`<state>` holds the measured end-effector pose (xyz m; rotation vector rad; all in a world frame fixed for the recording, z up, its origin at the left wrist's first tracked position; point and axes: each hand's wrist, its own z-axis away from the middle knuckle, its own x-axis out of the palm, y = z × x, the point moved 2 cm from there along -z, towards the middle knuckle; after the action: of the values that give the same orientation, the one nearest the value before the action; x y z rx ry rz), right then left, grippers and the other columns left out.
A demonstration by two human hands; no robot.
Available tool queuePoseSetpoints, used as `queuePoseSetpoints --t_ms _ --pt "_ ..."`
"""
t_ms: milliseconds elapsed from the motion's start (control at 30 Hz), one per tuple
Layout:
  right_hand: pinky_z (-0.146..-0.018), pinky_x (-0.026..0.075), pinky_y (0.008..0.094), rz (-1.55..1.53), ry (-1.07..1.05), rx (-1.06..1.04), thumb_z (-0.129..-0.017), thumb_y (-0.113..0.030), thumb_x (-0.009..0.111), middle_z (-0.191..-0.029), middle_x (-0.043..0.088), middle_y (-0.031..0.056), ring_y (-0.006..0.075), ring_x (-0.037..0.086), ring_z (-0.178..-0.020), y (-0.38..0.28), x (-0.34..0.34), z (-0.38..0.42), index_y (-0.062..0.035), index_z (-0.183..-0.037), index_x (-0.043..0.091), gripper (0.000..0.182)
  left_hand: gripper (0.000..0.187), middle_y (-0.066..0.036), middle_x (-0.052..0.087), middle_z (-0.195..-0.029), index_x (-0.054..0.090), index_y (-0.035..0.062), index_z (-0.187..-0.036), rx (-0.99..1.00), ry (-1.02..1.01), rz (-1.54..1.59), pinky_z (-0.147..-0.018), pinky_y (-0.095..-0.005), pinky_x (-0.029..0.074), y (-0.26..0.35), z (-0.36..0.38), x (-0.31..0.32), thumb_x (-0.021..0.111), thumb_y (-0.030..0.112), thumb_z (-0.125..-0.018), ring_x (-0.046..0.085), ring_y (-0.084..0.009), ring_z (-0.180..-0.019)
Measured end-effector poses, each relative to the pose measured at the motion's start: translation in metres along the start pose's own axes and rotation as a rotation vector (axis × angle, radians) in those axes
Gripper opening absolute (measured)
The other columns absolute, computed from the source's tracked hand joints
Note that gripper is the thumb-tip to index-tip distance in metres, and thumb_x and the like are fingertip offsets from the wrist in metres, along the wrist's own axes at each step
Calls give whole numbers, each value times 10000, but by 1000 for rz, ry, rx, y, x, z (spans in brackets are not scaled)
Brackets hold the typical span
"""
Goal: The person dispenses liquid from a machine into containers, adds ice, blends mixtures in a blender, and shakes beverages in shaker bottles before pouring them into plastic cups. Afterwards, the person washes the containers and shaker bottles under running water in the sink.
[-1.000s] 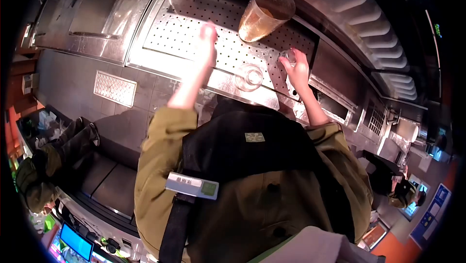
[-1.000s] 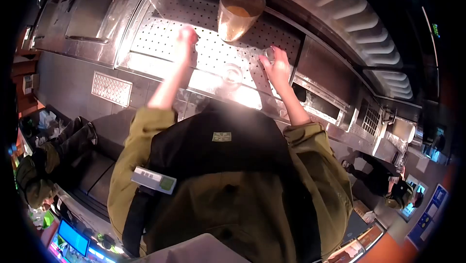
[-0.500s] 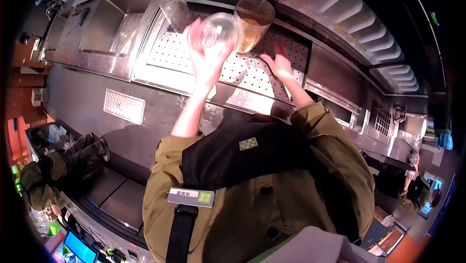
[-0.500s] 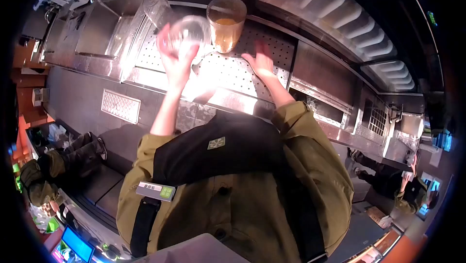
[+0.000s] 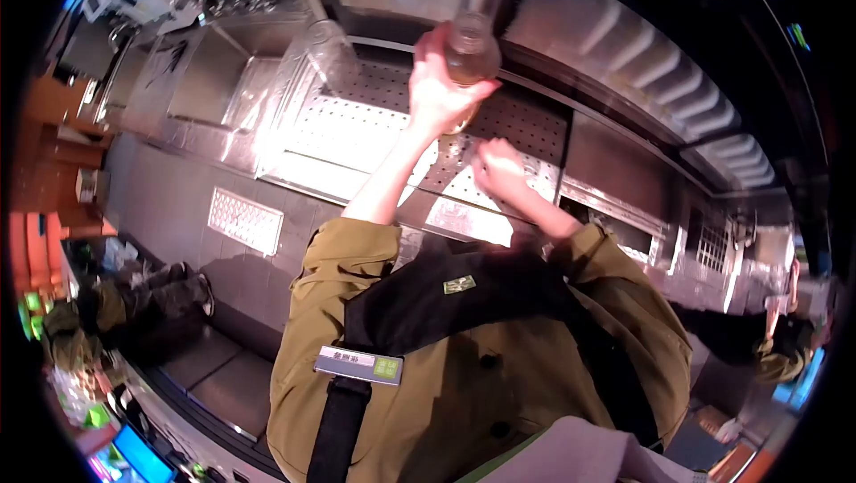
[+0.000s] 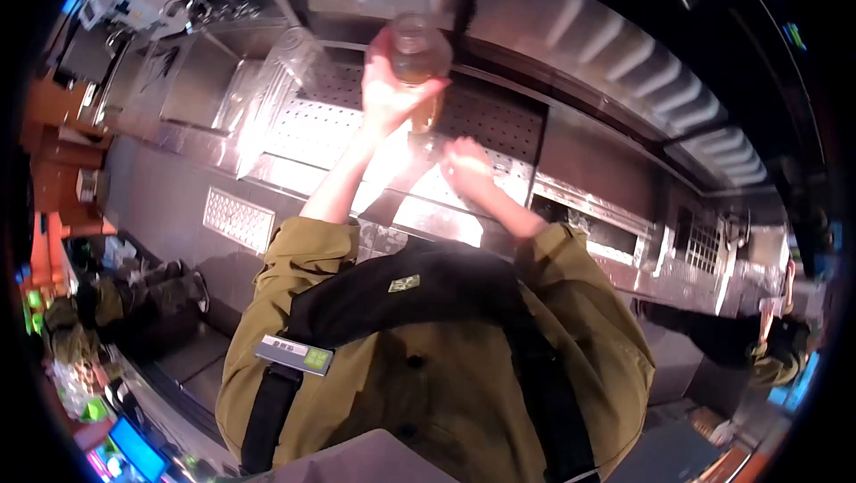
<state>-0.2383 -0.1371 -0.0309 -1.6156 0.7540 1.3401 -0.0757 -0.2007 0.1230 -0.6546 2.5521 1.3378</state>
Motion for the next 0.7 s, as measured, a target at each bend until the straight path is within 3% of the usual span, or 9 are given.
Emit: queuePoseSetpoints --t_ms 67,100,167,233,300,467,533,600,700 --pt "-760 474 408 -223 102 -301 -676 -193 633 -1008 518 187 344 532 -928 -34 37 2 -30 -1111 525 477 973 -224 379 -1209 285 75 -1289 41 -13 104 -912 -427 422 -10 -4 6 797 342 -506 464 -388 -1073" --pt "-782 467 413 -333 -92 -189 -685 -194 628 -1030 505 195 351 524 -942 -64 21 -17 -22 -1148 493 512 974 -223 376 -1213 276 76 -1295 -42 -29 67 -919 -426 417 -2 -3 1 792 335 -511 450 -389 -1091" --pt "-795 457 417 -617 -64 -159 -710 -204 618 -1055 488 208 361 513 -954 -104 35 -65 -13 -1192 458 542 968 -218 357 -1240 263 95 -1310 -98 -27 42 -927 -426 411 3 -1 -1 780 319 -523 430 -393 -1116" --pt "-763 451 418 -571 305 -218 -739 -219 608 -1041 491 217 352 514 -927 -121 45 -97 -6 -1189 464 518 951 -216 329 -1275 271 121 -1312 -109 -34 31 -930 -431 409 5 -1 -5 777 323 -532 423 -397 -1127" --pt "-717 444 420 -98 582 -162 -764 -234 600 -1009 504 226 328 525 -879 -141 16 -107 7 -1169 483 485 991 -219 310 -1299 248 120 -1339 -88 -24 31 -954 -425 385 1 3 -3 780 351 -535 408 -398 -1146" --pt "-606 438 371 -442 -678 -438 -784 -300 628 -673 580 162 247 558 -619 -112 -128 -28 43 -947 565 385 1066 -231 366 -1286 227 34 -1356 -89 43 -105 -983 -415 352 15 -2 -16 808 350 -519 396 -382 -1176" --pt "-576 459 360 -680 -310 -303 -762 -242 633 -654 583 162 285 584 -591 -98 -192 -17 7 -829 628 258 1085 -239 380 -1273 211 -3 -1353 -124 14 27 -991 -396 338 13 -7 -9 792 375 -519 397 -369 -1171" --pt "-557 475 346 -612 428 -104 -748 -316 650 -756 605 155 292 585 -565 -78 -221 -35 -12 -924 626 352 1022 -260 456 -1215 261 -46 -1323 -168 58 112 -960 -387 379 16 -8 -8 779 314 -519 457 -366 -1122" --pt "-632 489 384 -99 553 -176 -752 -428 621 -873 597 148 314 603 -706 -82 -229 -84 -23 -988 581 470 897 -203 400 -1262 219 -18 -1343 -83 114 379 -980 -339 349 7 1 5 717 198 -628 412 -281 -1164"
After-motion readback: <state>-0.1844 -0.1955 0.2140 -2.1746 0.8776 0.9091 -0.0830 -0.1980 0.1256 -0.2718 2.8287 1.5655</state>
